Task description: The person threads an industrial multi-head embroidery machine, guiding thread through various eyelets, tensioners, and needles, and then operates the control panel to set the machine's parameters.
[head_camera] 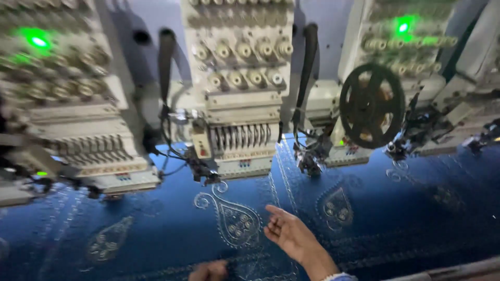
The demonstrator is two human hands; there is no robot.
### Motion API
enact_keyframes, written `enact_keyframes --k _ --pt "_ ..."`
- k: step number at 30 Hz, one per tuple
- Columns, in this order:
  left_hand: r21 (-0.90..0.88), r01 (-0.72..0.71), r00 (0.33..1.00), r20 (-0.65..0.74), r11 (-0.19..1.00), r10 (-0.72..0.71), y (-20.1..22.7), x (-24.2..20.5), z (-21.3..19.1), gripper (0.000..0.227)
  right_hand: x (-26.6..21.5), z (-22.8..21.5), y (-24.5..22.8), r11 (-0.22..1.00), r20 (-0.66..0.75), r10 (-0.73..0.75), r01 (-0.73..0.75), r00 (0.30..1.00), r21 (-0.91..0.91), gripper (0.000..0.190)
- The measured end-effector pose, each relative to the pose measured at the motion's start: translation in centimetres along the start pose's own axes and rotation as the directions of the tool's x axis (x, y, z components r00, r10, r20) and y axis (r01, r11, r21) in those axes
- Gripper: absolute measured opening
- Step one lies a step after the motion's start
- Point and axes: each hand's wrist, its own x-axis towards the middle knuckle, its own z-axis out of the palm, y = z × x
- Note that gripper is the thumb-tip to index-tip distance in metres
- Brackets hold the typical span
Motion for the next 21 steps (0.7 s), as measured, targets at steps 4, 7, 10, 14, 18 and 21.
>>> enact_keyframes --k 4,7,10,14,18,21 --pt "-0.457 -0.053 0.989 -0.144 0.888 -0.015 15.3 1.4 0.2 0.009 0.9 0.3 0.4 0.999 -0.067 -0.046 0.045 0.997 -0.020 0.028" --pt "-0.828 0.511 0.763 0.316 0.228 -0.563 19.8 5.2 2.0 0.014 2.2 0.8 0.9 0.986 -0.090 -0.110 0.098 0.990 -0.136 0.017" --pt "-0.762 0.473 0.865 0.305 0.443 -0.399 16.7 7.5 5.1 0.014 5.2 -0.7 0.5 0.984 -0.019 -0.174 0.173 0.985 -0.032 0.028" --pt "0.086 -0.071 0.909 0.417 0.994 0.029 17.1 7.9 6.4 0.022 6.8 -0.5 -0.9 0.944 0.073 -0.307 0.314 0.949 -0.105 0.019" --pt "0.212 -0.080 0.751 0.655 0.974 -0.081 18.0 7.4 6.8 0.016 8.4 -0.4 -2.7 0.900 0.145 -0.377 0.399 0.915 -0.178 0.014" --pt "0.259 0.003 0.710 0.679 0.966 -0.185 18.1 7.3 6.5 0.020 10.0 -0.6 -3.0 0.895 0.165 -0.339 0.371 0.926 -0.247 0.014"
